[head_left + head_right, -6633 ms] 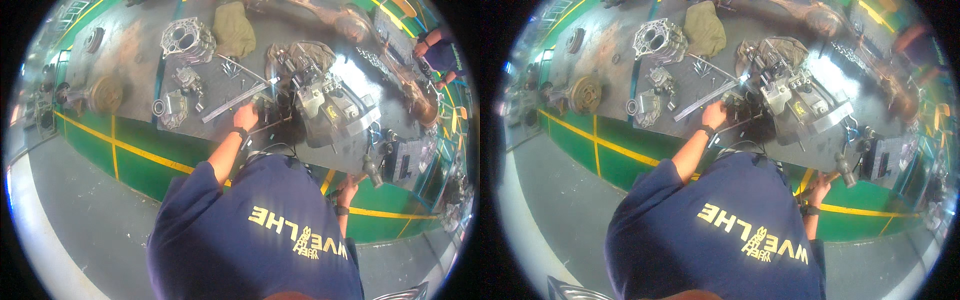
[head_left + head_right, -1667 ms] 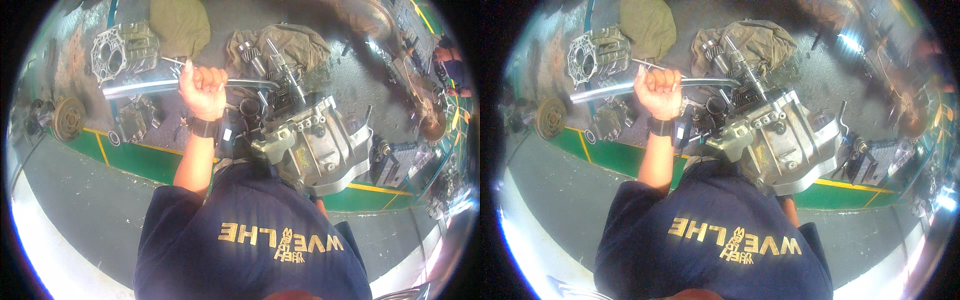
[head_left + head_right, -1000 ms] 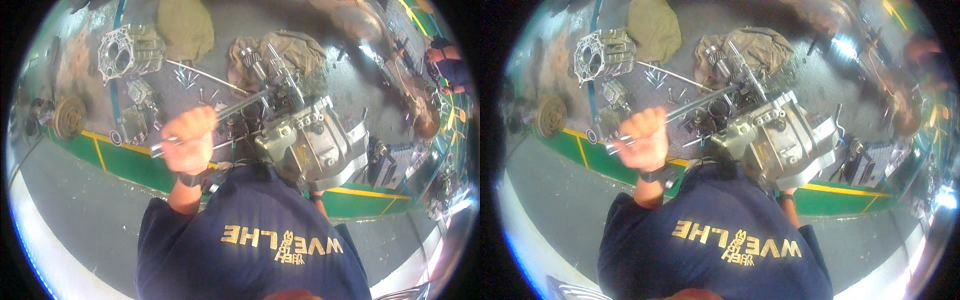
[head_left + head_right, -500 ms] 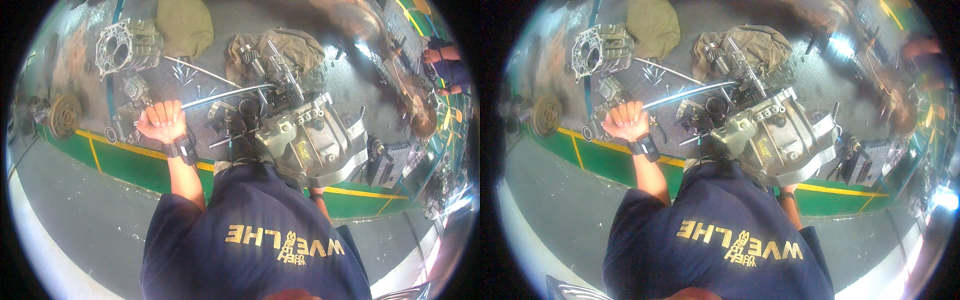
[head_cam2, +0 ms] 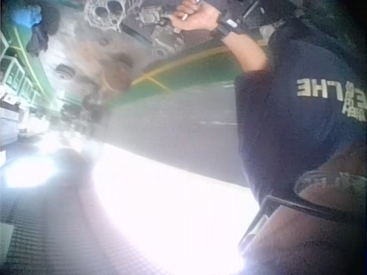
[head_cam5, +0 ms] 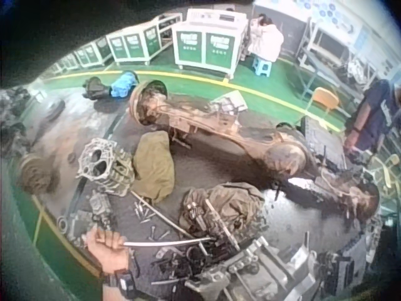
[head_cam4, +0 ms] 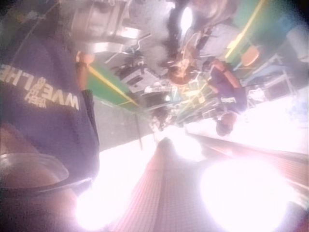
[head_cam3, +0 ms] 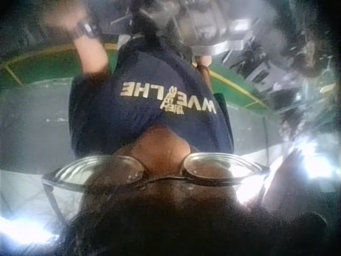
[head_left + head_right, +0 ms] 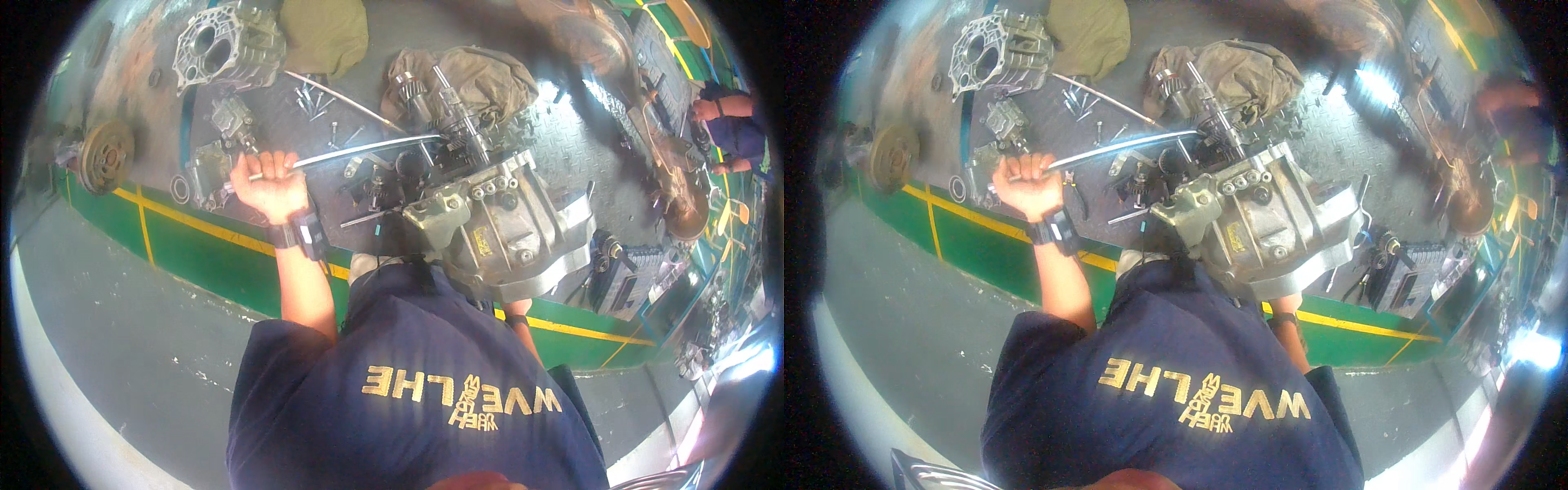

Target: The person disassembles an automotive transmission on a workbench by using a large breaker bar and a hammer to loosen components, then removing the gear assemblies and bearings by hand.

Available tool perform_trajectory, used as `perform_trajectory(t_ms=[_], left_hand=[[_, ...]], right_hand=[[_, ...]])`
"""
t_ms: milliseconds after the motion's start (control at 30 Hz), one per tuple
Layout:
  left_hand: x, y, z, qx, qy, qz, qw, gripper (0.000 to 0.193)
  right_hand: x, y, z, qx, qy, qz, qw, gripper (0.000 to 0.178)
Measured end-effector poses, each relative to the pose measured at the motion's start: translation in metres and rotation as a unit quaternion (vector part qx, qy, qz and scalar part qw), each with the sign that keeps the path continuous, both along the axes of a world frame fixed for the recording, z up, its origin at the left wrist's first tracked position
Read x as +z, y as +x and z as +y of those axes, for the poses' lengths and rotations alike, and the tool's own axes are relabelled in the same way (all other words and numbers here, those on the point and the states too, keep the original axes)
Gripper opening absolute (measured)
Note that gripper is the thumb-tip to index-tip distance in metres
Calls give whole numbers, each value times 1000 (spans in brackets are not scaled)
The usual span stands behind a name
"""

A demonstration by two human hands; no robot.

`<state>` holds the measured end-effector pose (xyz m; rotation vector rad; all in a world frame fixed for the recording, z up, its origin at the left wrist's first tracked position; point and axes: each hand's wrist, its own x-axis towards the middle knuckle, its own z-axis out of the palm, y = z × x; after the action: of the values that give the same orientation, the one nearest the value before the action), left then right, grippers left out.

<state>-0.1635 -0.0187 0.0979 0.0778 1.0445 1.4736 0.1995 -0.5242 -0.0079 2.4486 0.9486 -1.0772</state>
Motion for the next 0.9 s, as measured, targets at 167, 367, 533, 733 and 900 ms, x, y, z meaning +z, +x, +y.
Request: perform_trajectory(t_ms=[167,367,533,733,900], left_hand=[[52,46,41,-32,20,42,998,37],[27,-3,43,-66,49,-78,994,39],[21,24,33,-23,14,-45,999,38],[55,43,34,-52,25,-16,998,34],[79,58,35,-30,-6,39,999,37]], right_hand=[[0,8,3,13,-16,26,999,46],[-27,-9,-3,-21,6,-42,999,41],[-19,-23,22,-75,-3,-46,996,38],[-22,-3,0,-27,-2,-29,999,46],[-3,2,13,-81,-42,-8,996,49]])
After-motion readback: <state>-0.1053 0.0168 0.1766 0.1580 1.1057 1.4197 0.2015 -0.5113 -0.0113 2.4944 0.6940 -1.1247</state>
